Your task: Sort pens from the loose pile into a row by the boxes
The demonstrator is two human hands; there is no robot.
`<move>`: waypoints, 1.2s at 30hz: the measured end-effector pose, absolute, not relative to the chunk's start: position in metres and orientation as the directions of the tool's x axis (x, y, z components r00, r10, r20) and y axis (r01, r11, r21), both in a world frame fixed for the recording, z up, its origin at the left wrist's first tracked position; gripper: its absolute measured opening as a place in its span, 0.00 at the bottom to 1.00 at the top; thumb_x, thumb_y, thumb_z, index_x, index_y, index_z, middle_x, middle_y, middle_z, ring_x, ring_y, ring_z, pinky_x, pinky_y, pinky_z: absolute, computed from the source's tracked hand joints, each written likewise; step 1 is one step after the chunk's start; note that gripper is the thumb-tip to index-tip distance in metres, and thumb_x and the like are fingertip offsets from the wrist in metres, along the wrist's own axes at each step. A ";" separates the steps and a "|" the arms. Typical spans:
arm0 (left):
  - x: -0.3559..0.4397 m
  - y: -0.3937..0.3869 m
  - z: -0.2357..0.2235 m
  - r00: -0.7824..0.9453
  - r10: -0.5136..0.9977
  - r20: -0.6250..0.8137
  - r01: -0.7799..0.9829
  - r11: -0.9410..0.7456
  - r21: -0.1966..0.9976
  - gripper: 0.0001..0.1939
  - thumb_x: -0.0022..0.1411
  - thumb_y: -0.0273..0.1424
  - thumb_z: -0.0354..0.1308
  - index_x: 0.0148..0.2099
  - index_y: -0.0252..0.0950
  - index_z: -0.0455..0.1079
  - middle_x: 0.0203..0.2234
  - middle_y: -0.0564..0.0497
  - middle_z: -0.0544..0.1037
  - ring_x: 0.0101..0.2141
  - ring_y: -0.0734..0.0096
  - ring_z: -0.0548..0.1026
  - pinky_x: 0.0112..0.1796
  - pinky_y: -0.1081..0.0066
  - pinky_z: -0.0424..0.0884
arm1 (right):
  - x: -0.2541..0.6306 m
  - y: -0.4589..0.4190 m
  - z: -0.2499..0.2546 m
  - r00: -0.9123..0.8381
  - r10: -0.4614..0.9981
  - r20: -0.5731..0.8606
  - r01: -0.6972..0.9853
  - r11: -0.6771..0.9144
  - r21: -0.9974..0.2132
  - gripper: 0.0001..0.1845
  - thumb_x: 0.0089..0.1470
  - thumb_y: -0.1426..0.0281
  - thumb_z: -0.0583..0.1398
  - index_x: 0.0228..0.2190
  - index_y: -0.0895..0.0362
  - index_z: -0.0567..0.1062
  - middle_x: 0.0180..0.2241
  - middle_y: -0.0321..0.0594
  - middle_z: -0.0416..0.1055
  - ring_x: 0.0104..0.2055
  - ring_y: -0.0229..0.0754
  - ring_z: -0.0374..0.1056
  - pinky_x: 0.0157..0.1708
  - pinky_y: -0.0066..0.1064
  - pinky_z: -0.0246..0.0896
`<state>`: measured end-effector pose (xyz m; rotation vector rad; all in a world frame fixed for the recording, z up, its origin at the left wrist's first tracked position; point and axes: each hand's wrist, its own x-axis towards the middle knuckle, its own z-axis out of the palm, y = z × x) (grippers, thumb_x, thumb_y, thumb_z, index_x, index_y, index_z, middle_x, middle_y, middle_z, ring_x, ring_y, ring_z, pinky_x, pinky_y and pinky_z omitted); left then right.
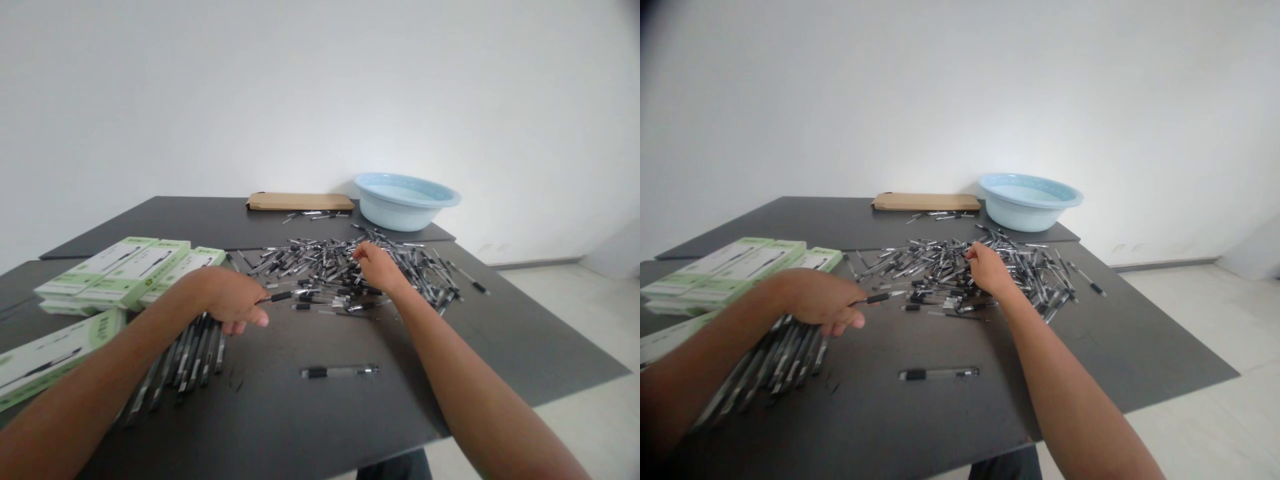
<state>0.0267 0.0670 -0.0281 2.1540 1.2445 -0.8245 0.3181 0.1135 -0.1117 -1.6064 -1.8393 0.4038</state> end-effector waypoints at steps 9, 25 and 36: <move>0.029 0.066 -0.027 0.396 0.575 -0.716 0.881 -0.458 0.119 0.15 0.65 0.36 0.46 0.41 0.32 0.71 0.35 0.40 0.83 0.33 0.60 0.80 0.30 0.71 0.71 | 0.329 0.123 -0.123 -0.187 0.973 0.138 0.898 0.226 -0.377 0.13 0.49 0.80 0.52 0.33 0.57 0.73 0.36 0.44 0.74 0.39 0.43 0.67 0.38 0.28 0.55; 0.033 0.064 -0.030 0.352 0.604 -0.715 0.885 -0.464 0.044 0.16 0.65 0.37 0.45 0.40 0.34 0.71 0.34 0.42 0.83 0.33 0.62 0.80 0.29 0.73 0.69 | 0.323 0.111 -0.104 -0.082 0.955 0.286 0.930 0.176 -0.323 0.13 0.57 0.73 0.50 0.41 0.56 0.70 0.35 0.43 0.75 0.36 0.43 0.67 0.35 0.30 0.54; 0.037 0.060 -0.029 0.366 0.611 -0.702 0.877 -0.480 0.039 0.18 0.64 0.36 0.47 0.45 0.30 0.72 0.35 0.39 0.82 0.33 0.59 0.79 0.26 0.72 0.66 | 0.309 0.124 -0.113 -0.160 0.959 0.236 0.958 0.208 -0.196 0.11 0.58 0.72 0.51 0.37 0.56 0.73 0.38 0.46 0.75 0.39 0.45 0.69 0.37 0.31 0.55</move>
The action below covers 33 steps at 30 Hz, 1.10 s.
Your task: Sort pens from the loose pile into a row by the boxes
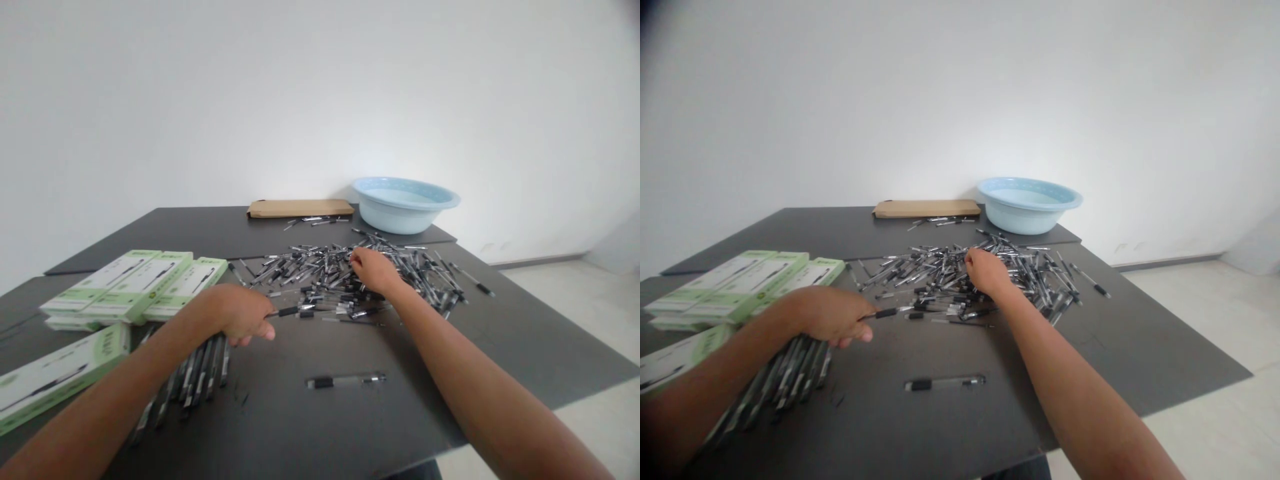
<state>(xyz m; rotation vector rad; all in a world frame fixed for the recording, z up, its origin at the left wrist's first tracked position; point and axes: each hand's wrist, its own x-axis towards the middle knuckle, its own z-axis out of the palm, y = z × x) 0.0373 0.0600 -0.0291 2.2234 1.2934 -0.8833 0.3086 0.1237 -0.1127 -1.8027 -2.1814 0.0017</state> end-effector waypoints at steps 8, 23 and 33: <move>0.038 0.056 -0.025 0.349 0.628 -0.695 0.888 -0.459 0.031 0.18 0.64 0.36 0.47 0.47 0.31 0.72 0.35 0.41 0.82 0.33 0.62 0.79 0.25 0.73 0.65 | 0.267 0.153 -0.111 -0.449 0.890 0.079 0.887 0.454 -0.078 0.07 0.55 0.71 0.57 0.34 0.55 0.75 0.40 0.45 0.75 0.42 0.46 0.69 0.39 0.31 0.57; 0.040 0.053 -0.025 0.372 0.666 -0.646 0.897 -0.436 0.068 0.14 0.61 0.39 0.54 0.31 0.34 0.73 0.26 0.48 0.81 0.25 0.66 0.76 0.21 0.73 0.60 | 0.267 0.157 -0.120 -0.473 0.881 0.011 0.880 0.474 -0.033 0.15 0.53 0.76 0.55 0.43 0.55 0.72 0.45 0.48 0.74 0.46 0.48 0.68 0.42 0.33 0.58; 0.041 0.048 -0.022 0.375 0.636 -0.674 0.885 -0.462 0.056 0.16 0.62 0.39 0.52 0.38 0.34 0.75 0.31 0.45 0.83 0.28 0.64 0.77 0.21 0.73 0.60 | 0.285 0.150 -0.107 -0.434 0.895 0.105 0.875 0.446 -0.187 0.29 0.52 0.75 0.57 0.56 0.62 0.62 0.42 0.51 0.74 0.43 0.47 0.69 0.42 0.32 0.57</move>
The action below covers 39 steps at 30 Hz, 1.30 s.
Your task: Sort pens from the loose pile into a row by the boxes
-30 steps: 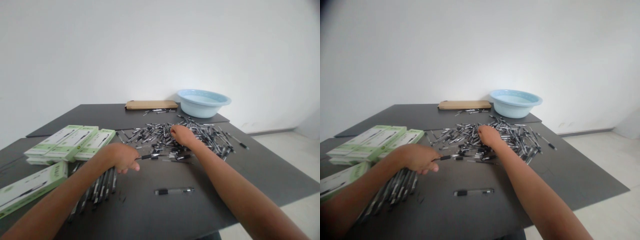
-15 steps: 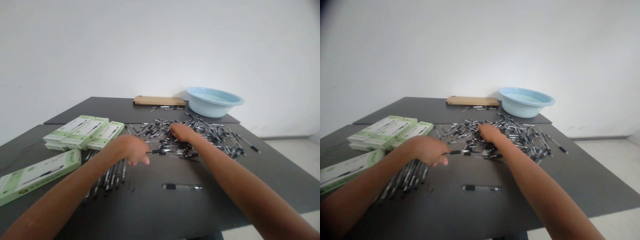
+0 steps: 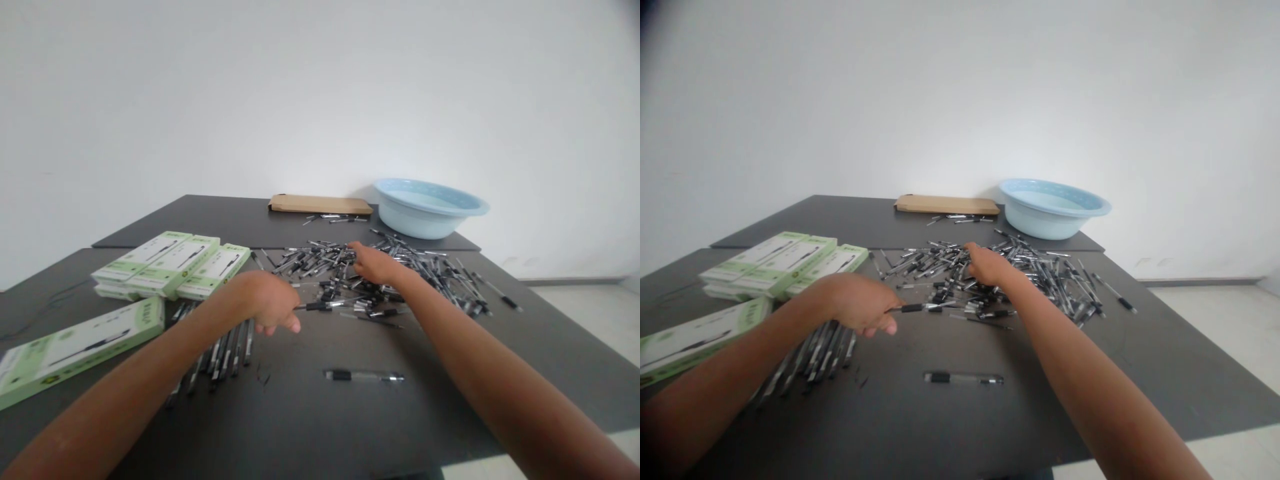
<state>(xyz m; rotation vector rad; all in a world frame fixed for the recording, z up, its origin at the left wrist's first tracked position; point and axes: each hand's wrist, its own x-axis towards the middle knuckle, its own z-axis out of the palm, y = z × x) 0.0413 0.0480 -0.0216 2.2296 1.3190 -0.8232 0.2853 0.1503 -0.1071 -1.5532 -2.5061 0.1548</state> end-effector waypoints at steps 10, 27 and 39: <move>0.038 0.052 -0.015 0.340 0.650 -0.680 0.900 -0.433 0.036 0.17 0.65 0.36 0.49 0.46 0.31 0.74 0.36 0.41 0.82 0.34 0.60 0.79 0.27 0.71 0.67 | 0.275 0.109 -0.095 -0.123 0.932 0.342 0.262 0.363 -0.894 0.07 0.56 0.64 0.54 0.31 0.55 0.64 0.19 0.27 0.59 0.20 0.33 0.56 0.21 0.24 0.51; 0.020 0.076 -0.026 0.378 0.586 -0.717 0.890 -0.442 0.109 0.18 0.66 0.37 0.46 0.40 0.33 0.74 0.36 0.42 0.83 0.34 0.64 0.80 0.30 0.74 0.70 | 0.262 0.070 -0.093 -0.528 0.811 0.252 -0.031 0.278 -0.960 0.14 0.59 0.57 0.56 0.35 0.56 0.64 0.32 0.40 0.75 0.22 0.34 0.67 0.24 0.27 0.61; 0.022 0.069 -0.020 0.400 0.618 -0.677 0.887 -0.446 0.118 0.17 0.65 0.36 0.48 0.41 0.32 0.74 0.35 0.42 0.83 0.33 0.62 0.80 0.30 0.72 0.70 | 0.258 0.064 -0.094 -0.468 0.817 0.337 0.081 0.419 -0.904 0.09 0.59 0.64 0.56 0.32 0.57 0.65 0.26 0.33 0.69 0.21 0.31 0.61 0.21 0.23 0.55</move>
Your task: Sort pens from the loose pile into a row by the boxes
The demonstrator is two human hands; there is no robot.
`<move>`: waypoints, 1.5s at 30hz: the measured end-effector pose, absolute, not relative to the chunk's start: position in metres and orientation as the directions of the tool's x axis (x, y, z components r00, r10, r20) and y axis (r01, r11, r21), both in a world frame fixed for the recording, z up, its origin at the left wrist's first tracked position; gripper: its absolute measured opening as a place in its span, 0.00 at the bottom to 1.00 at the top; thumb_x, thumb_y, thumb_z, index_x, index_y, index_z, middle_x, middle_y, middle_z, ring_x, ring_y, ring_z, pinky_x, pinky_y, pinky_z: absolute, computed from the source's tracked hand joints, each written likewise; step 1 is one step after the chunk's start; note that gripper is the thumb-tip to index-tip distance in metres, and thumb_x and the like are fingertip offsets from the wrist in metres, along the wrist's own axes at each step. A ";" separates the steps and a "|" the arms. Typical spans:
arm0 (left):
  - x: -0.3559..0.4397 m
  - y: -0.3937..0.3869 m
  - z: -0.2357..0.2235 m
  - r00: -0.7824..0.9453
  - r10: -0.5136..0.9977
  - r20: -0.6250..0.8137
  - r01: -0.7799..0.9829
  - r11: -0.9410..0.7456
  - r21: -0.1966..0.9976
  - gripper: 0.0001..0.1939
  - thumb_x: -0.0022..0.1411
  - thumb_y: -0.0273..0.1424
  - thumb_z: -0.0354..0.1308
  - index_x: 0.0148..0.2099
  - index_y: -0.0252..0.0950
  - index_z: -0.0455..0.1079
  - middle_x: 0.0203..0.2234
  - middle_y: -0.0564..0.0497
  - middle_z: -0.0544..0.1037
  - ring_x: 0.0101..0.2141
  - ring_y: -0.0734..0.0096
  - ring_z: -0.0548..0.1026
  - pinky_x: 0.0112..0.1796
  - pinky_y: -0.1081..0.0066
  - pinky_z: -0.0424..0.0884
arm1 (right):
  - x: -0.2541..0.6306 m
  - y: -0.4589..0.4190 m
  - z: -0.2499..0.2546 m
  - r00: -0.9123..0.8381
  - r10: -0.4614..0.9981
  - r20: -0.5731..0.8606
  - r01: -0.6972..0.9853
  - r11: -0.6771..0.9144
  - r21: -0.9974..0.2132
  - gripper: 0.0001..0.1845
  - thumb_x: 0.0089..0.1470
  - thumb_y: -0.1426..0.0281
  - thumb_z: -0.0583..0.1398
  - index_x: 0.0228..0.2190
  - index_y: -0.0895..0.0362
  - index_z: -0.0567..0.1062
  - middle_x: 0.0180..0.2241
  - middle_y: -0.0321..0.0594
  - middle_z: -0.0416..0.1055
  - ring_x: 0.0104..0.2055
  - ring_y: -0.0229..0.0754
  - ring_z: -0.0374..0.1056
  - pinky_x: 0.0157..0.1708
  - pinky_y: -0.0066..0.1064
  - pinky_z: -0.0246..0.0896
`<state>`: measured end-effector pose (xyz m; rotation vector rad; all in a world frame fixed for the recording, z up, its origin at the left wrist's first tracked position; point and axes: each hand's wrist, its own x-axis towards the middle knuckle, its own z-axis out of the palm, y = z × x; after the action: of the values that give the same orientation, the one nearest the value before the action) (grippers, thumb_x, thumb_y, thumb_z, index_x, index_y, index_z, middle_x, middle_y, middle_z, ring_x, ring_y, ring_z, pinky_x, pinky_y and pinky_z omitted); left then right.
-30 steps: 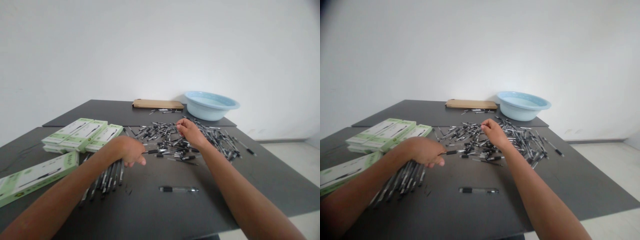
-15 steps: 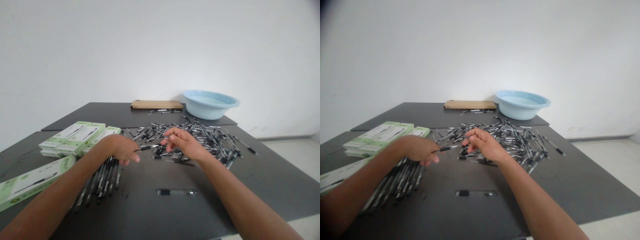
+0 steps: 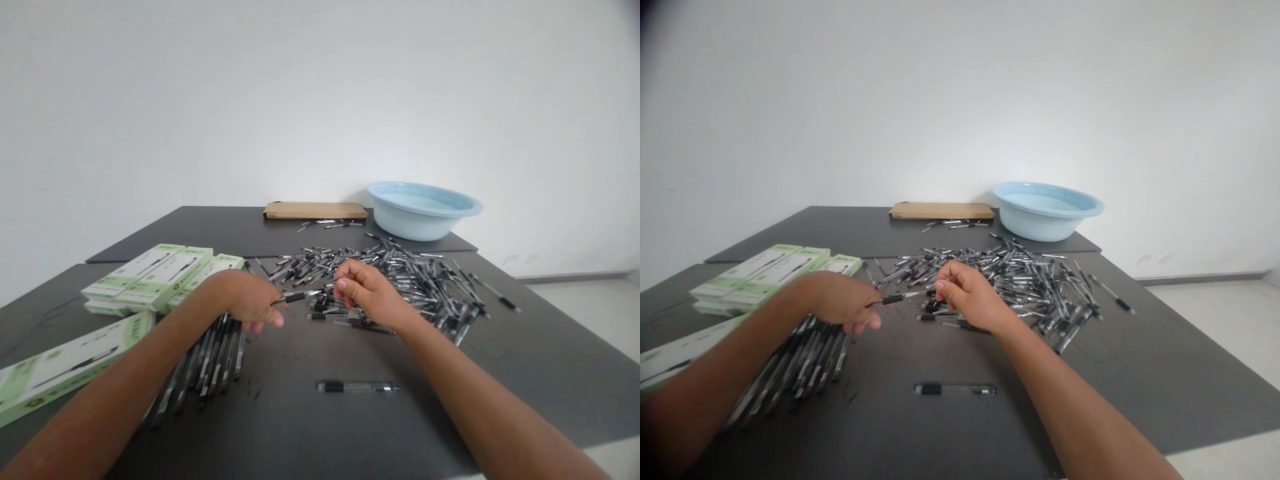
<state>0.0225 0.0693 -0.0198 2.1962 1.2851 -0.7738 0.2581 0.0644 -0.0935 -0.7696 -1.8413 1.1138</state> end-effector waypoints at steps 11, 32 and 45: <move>0.032 0.061 -0.012 0.365 0.640 -0.676 0.898 -0.434 0.073 0.18 0.65 0.36 0.48 0.49 0.31 0.70 0.38 0.41 0.82 0.35 0.63 0.79 0.30 0.73 0.70 | 0.255 0.060 -0.095 -0.509 0.795 0.329 0.117 0.442 -0.889 0.08 0.60 0.65 0.56 0.33 0.56 0.65 0.27 0.33 0.66 0.24 0.33 0.60 0.24 0.25 0.57; 0.032 0.065 -0.025 0.406 0.625 -0.667 0.875 -0.477 0.085 0.24 0.63 0.38 0.49 0.58 0.33 0.63 0.34 0.43 0.82 0.32 0.62 0.79 0.27 0.73 0.68 | 0.244 0.052 -0.101 -0.520 0.763 0.383 0.329 0.593 -0.735 0.05 0.57 0.68 0.59 0.33 0.56 0.67 0.25 0.31 0.65 0.27 0.34 0.60 0.28 0.25 0.52; 0.035 0.052 -0.007 0.415 0.703 -0.578 0.819 -0.565 -0.101 0.30 0.64 0.39 0.50 0.65 0.35 0.57 0.48 0.37 0.77 0.44 0.53 0.77 0.38 0.66 0.70 | 0.238 0.041 -0.087 -0.540 0.742 0.397 0.379 0.636 -0.673 0.05 0.62 0.69 0.54 0.34 0.55 0.67 0.26 0.34 0.70 0.28 0.36 0.66 0.29 0.26 0.55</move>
<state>0.0350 0.0517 -0.0068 2.4704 1.3475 -0.8633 0.2381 0.0406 -0.0872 -0.8705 -2.1749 0.6880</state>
